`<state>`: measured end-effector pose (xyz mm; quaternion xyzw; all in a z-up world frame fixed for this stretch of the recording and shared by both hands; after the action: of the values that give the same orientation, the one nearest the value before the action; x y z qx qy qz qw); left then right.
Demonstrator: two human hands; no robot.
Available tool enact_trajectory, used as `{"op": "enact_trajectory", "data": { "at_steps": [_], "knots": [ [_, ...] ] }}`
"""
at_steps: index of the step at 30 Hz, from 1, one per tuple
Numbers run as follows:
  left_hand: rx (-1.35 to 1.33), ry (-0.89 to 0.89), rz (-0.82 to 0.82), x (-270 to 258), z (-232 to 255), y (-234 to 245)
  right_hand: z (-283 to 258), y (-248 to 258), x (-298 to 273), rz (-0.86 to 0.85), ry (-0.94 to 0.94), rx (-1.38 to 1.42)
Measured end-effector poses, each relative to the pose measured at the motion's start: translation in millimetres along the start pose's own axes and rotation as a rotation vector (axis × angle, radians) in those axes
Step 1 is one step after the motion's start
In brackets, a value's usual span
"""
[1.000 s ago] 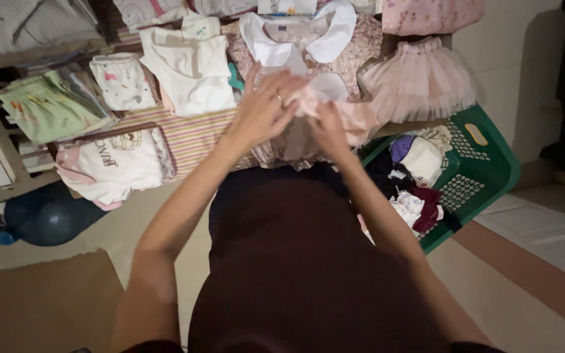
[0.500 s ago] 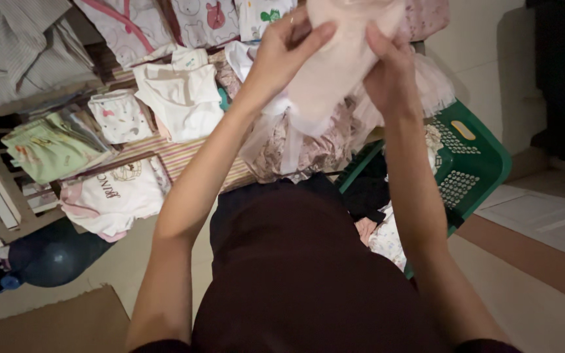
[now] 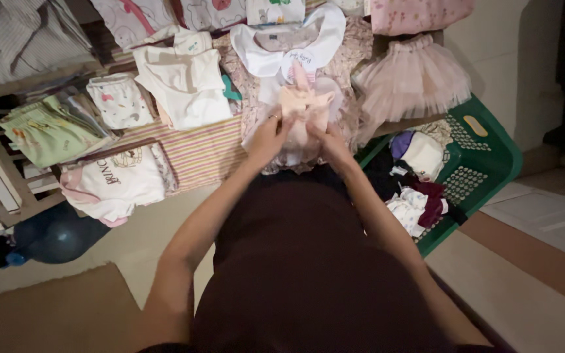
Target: The person folds various baby clothes, including a pink tulle skirt, a floral dress, and a pink top, on a striped table. They pick items from a green laundry basket, fold them by hand, and place them in a growing pile on the table.
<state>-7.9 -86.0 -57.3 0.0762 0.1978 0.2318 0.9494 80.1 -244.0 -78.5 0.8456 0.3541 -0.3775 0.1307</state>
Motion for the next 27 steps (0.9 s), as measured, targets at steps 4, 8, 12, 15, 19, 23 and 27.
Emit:
{"op": "enact_trajectory", "data": {
  "at_steps": [4, 8, 12, 15, 19, 23, 27],
  "knots": [
    [0.027, -0.024, 0.119, 1.0, -29.7, -4.3, 3.5, 7.0, 10.8, 0.053, 0.279, -0.012],
    [-0.01, -0.122, 0.221, 1.8, -33.7, -1.0, 5.5, 20.3, 15.5, 0.231, 0.441, -0.125],
    [-0.392, -0.041, 0.147, 18.8, -34.8, -12.3, 4.4, 28.2, 19.1, 0.34, 0.358, -0.199],
    [-0.624, 0.182, 0.117, 28.0, -37.7, -19.6, 2.9, 30.9, 16.7, 0.387, 0.2, -0.199],
    [-0.695, 0.316, -0.096, 29.0, -21.2, -30.2, -14.0, 22.8, 6.1, 0.246, 0.15, -0.18],
    [-0.692, 0.235, -0.126, 26.4, 0.5, -28.8, -36.3, 15.5, -16.0, 0.149, 0.266, -0.045],
    [-0.845, 0.108, -0.152, 15.2, 26.2, -17.7, -51.6, 1.1, -30.3, 0.042, 0.228, 0.176]
  ]
}}
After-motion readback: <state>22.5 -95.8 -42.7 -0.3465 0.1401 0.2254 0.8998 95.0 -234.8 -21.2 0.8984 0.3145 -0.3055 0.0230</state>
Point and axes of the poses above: each hand's wrist, its own x-axis towards the middle knuckle, its own y-axis out of the back of the hand, z = x × y, the point moved 8 cm from there along x, towards the middle knuckle, and after that the axes turned 10 degrees about -x, right-handed, at the moved point
